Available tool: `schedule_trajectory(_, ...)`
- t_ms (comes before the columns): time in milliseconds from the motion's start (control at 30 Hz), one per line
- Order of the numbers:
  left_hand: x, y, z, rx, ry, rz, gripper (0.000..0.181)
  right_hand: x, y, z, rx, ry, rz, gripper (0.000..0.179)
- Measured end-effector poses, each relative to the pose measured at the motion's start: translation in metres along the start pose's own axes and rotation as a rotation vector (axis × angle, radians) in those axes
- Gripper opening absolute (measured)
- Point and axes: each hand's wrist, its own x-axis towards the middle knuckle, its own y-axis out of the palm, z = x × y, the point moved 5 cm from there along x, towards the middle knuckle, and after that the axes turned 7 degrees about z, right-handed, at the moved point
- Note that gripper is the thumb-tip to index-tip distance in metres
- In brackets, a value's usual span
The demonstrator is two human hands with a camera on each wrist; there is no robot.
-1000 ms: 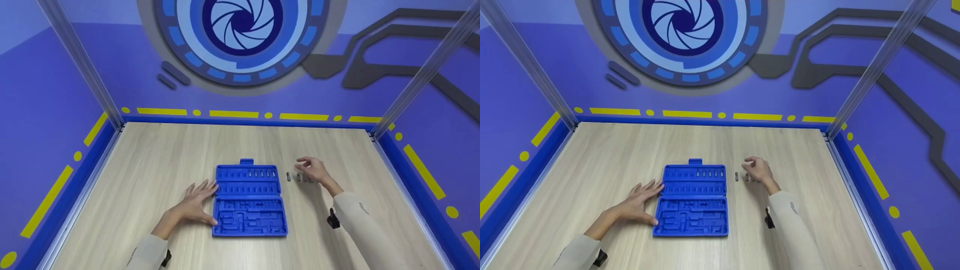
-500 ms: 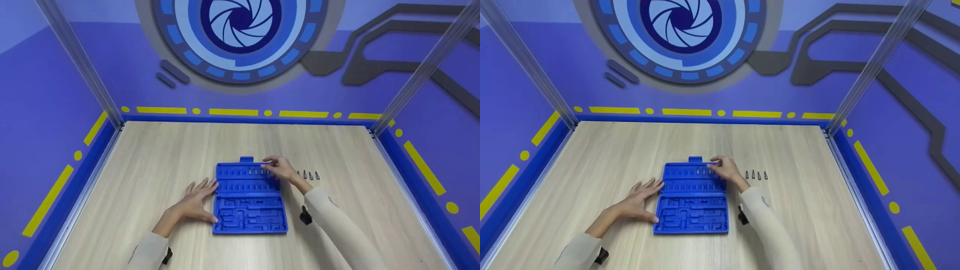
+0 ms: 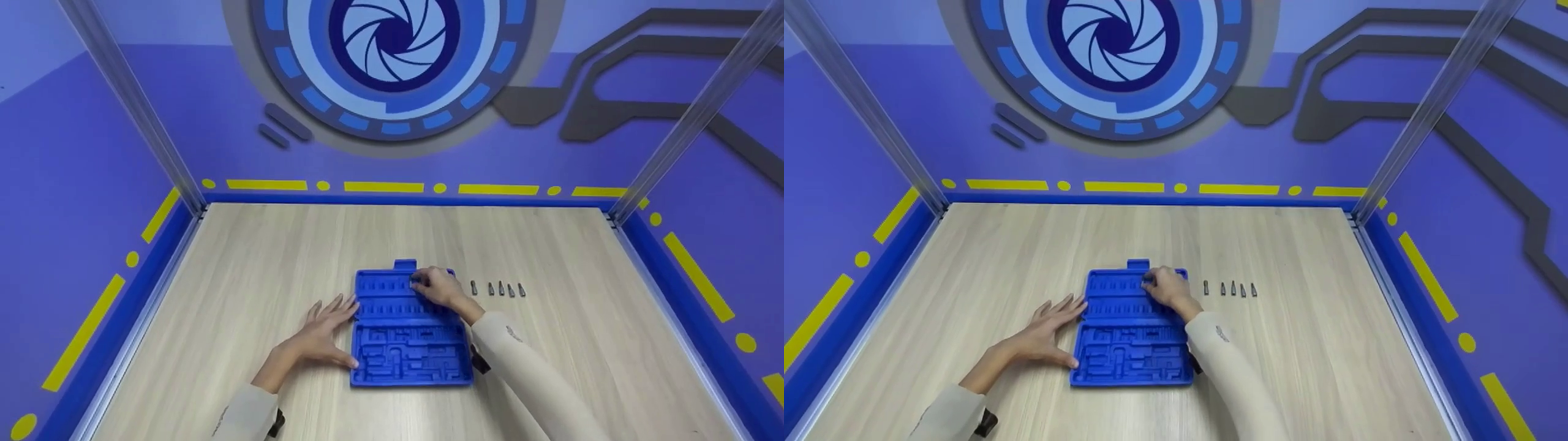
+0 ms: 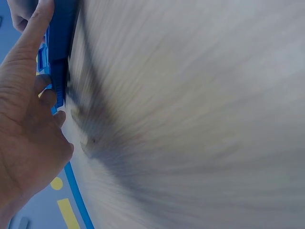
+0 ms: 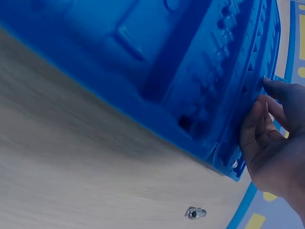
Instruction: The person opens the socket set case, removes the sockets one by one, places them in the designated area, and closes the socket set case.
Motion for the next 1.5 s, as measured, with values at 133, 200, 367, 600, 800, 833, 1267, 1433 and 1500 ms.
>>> schedule_trajectory(133,0.0012,-0.0002,0.0003,0.007,-0.007,-0.002,0.127,0.0027,-0.0002,0.0023,-0.048,0.043,0.005,0.027)
schedule_trajectory(200,0.0014,-0.0004,0.0006,0.012,-0.013,0.004,0.128,0.0034,-0.0006,0.0036,-0.054,0.066,0.011,0.028)
schedule_trajectory(367,0.0013,-0.0035,-0.0001,0.009,-0.009,-0.001,0.127,0.0057,-0.0014,0.0079,-0.053,0.11,0.032,0.03)
schedule_trajectory(600,0.0001,-0.0074,-0.0025,0.007,0.006,-0.009,0.123,0.0094,0.0004,0.007,-0.024,0.194,0.018,0.032)
schedule_trajectory(800,0.0,-0.0062,-0.0031,0.012,0.003,-0.008,0.124,0.0089,0.0004,0.0079,0.0,0.212,0.033,0.027)
schedule_trajectory(833,0.0001,-0.0057,-0.0031,0.012,0.004,-0.01,0.124,0.0084,0.0001,0.008,0.005,0.216,0.035,0.026)
schedule_trajectory(1267,-0.0008,-0.0014,-0.002,0.014,-0.001,-0.002,0.126,0.0037,0.0012,0.0072,0.13,0.147,0.012,0.019)
schedule_trajectory(1433,-0.0007,-0.0009,-0.002,-0.003,0.0,0.0,0.125,0.0013,0.0023,0.0068,0.108,0.146,-0.018,0.012)
schedule_trajectory(1500,-0.0009,-0.0005,-0.0022,-0.01,0.001,0.001,0.126,0.0001,0.003,0.0068,0.117,0.158,-0.031,0.01)
